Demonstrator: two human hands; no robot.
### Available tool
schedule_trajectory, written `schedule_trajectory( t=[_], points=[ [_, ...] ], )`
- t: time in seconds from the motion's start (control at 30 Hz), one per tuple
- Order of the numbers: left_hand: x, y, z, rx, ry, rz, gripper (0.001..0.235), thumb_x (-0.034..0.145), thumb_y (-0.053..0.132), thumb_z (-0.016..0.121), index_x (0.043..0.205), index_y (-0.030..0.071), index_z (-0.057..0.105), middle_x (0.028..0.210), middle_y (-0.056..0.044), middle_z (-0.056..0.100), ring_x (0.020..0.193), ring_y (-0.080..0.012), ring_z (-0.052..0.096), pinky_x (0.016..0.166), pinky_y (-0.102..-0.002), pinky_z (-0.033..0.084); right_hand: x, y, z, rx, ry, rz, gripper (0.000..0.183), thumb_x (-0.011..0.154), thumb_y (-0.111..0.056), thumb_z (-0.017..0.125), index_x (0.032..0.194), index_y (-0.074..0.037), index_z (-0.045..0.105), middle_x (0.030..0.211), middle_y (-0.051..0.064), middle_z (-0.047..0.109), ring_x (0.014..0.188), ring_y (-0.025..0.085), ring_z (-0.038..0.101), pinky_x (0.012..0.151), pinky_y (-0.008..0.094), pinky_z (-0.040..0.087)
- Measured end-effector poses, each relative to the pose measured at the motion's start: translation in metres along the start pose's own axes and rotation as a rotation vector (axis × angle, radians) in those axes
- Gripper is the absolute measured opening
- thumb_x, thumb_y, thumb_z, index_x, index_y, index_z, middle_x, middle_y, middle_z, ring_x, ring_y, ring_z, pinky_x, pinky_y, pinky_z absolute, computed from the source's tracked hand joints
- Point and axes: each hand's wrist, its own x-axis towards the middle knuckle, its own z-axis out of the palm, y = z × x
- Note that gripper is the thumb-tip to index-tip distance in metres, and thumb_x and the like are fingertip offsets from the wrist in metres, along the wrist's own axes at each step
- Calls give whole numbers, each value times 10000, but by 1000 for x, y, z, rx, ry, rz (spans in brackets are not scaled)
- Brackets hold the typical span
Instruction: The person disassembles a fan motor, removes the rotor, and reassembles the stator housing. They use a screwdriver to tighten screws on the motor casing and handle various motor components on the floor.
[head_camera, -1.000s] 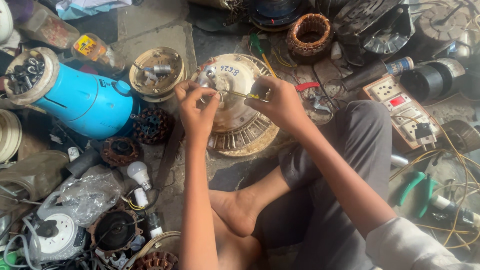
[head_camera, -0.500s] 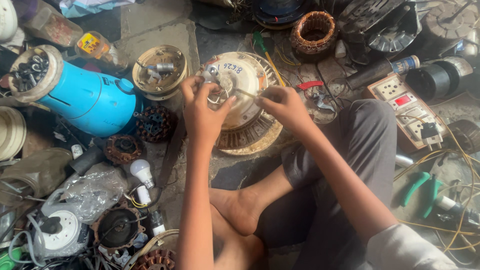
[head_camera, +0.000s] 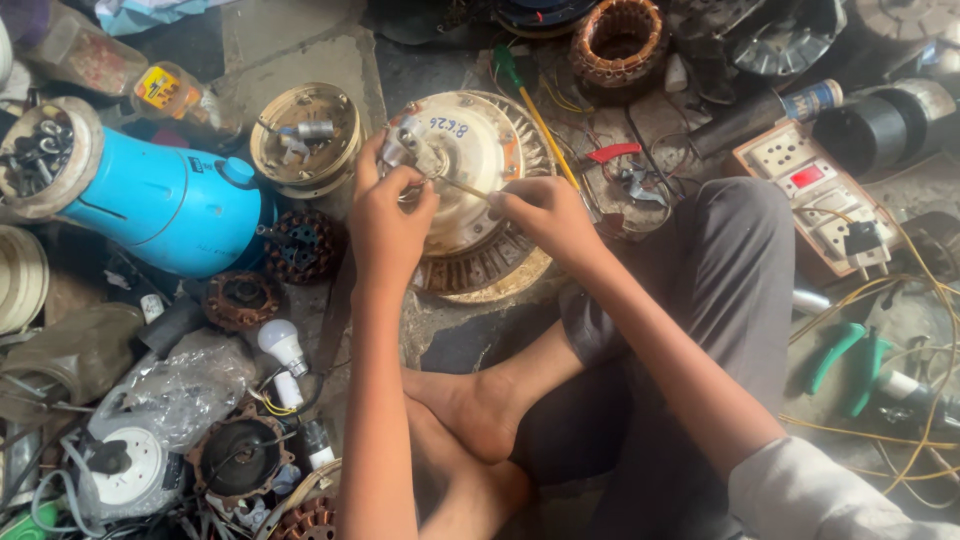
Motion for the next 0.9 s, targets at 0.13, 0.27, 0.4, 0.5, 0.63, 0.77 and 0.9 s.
schedule_trajectory(
  t=[0.13, 0.27, 0.4, 0.5, 0.63, 0.77, 0.9],
  points=[
    [-1, 1, 0, 45, 45, 85, 121, 853, 73, 788, 834, 3, 691, 1458, -208, 550, 1291, -392, 607, 1039, -432, 513, 4, -6, 0, -83, -3, -26, 345, 923, -318, 644, 893, -10, 795, 706, 72, 732, 630, 120, 664, 632, 290, 518],
    [-1, 0, 3, 39, 54, 59, 119, 846, 73, 786, 845, 6, 687, 1439, -204, 562, 1246, -383, 632, 1002, -427, 535, 6, -8, -1, -77, -19, 15, 360, 931, -328, 629, 870, -17, 799, 660, 69, 706, 601, 130, 644, 605, 304, 506],
    [-3, -4, 8, 43, 75, 13, 107, 835, 82, 788, 846, 25, 699, 1422, -199, 567, 1205, -360, 657, 933, -404, 563, 7, -7, 1, -97, -19, 36, 369, 936, -334, 623, 860, -26, 811, 626, 69, 683, 582, 134, 624, 595, 309, 493],
    [-3, -5, 14, 43, 118, 16, 100, 818, 80, 789, 837, 33, 703, 1413, -195, 571, 1201, -348, 667, 906, -389, 580, 7, -9, 1, -119, -5, 12, 373, 943, -336, 628, 854, -24, 811, 619, 71, 673, 585, 134, 621, 606, 310, 493],
    [-4, -7, 19, 9, 143, -4, 95, 801, 84, 783, 834, 41, 706, 1412, -186, 576, 1195, -337, 677, 921, -385, 590, 3, -16, 3, -132, 14, -12, 352, 939, -330, 647, 885, -11, 785, 685, 112, 710, 616, 181, 668, 639, 332, 526],
    [-4, -8, 22, 42, 191, 44, 105, 780, 68, 778, 802, 34, 682, 1397, -181, 589, 1219, -366, 661, 942, -407, 581, -5, -24, 10, -224, 109, -99, 322, 913, -311, 676, 943, -5, 772, 760, 167, 713, 646, 246, 695, 656, 357, 532],
    [-3, -7, 24, 54, 214, 38, 112, 756, 65, 770, 777, 36, 664, 1391, -173, 601, 1205, -370, 662, 942, -422, 571, -6, -24, 12, -179, 126, -110, 332, 917, -307, 694, 935, 16, 768, 734, 164, 701, 635, 226, 693, 659, 345, 533]
  ],
)
